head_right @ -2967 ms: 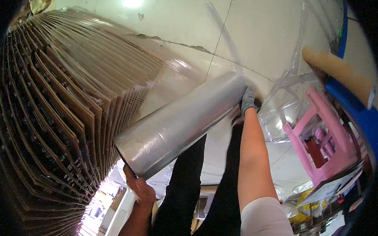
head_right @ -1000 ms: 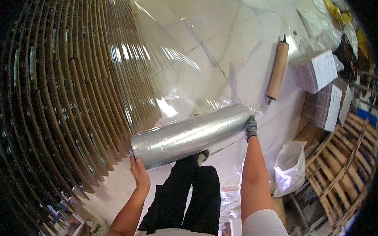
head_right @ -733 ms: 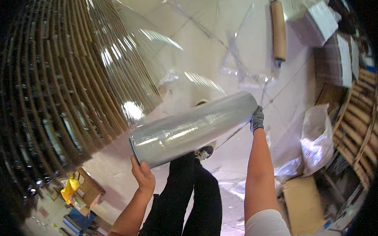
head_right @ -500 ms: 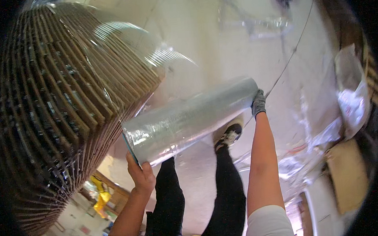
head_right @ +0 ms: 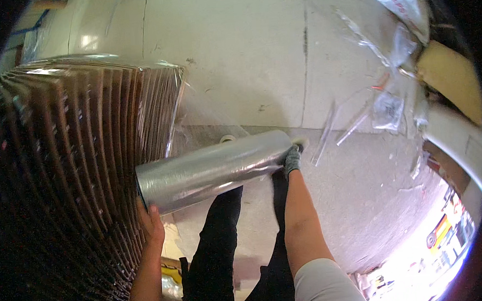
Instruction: The person wraps a stack of flat cardboard sheets with a roll of clear plastic wrap. They pull the film from the roll and rotate around the stack to enclose it, then tear off the film and continue wrapping. The stack remains on the floor as the wrapping progresses.
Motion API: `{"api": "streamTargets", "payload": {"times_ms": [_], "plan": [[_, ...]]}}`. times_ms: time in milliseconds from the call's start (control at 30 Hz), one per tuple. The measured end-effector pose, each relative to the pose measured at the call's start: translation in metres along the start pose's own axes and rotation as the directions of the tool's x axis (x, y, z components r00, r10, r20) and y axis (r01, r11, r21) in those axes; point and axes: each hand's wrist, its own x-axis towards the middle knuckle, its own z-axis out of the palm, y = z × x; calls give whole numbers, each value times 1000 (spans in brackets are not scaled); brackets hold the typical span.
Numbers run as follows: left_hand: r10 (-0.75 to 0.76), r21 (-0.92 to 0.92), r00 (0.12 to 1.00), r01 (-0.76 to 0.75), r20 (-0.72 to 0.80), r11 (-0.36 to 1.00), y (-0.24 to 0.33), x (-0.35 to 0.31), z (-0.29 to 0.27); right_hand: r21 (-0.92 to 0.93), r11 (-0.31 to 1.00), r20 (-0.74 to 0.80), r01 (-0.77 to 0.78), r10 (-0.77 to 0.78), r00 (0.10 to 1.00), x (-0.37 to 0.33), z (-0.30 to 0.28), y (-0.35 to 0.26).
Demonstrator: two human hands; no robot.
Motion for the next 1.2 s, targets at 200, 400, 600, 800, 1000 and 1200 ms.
{"api": "streamTargets", "payload": {"times_ms": [200,400,600,800,1000,1200], "plan": [[-116,-184,986,136,116,973,-76,-87,-61,377,917,-47,-128,158,986,-140,-21,80],[-114,-167,979,142,169,976,-154,-185,-101,567,822,-122,-48,142,982,-232,2,218],[-68,-37,987,74,144,997,-236,-275,-141,432,902,-180,-28,117,977,-301,34,358],[-94,-185,977,129,189,974,-330,-341,-180,543,839,-232,13,136,963,-402,67,477],[82,-235,976,-32,204,972,-423,-410,-237,641,767,-261,21,193,946,-489,132,576],[109,-290,964,-35,242,956,-461,-449,-269,759,652,-181,10,197,963,-542,179,694]]}}
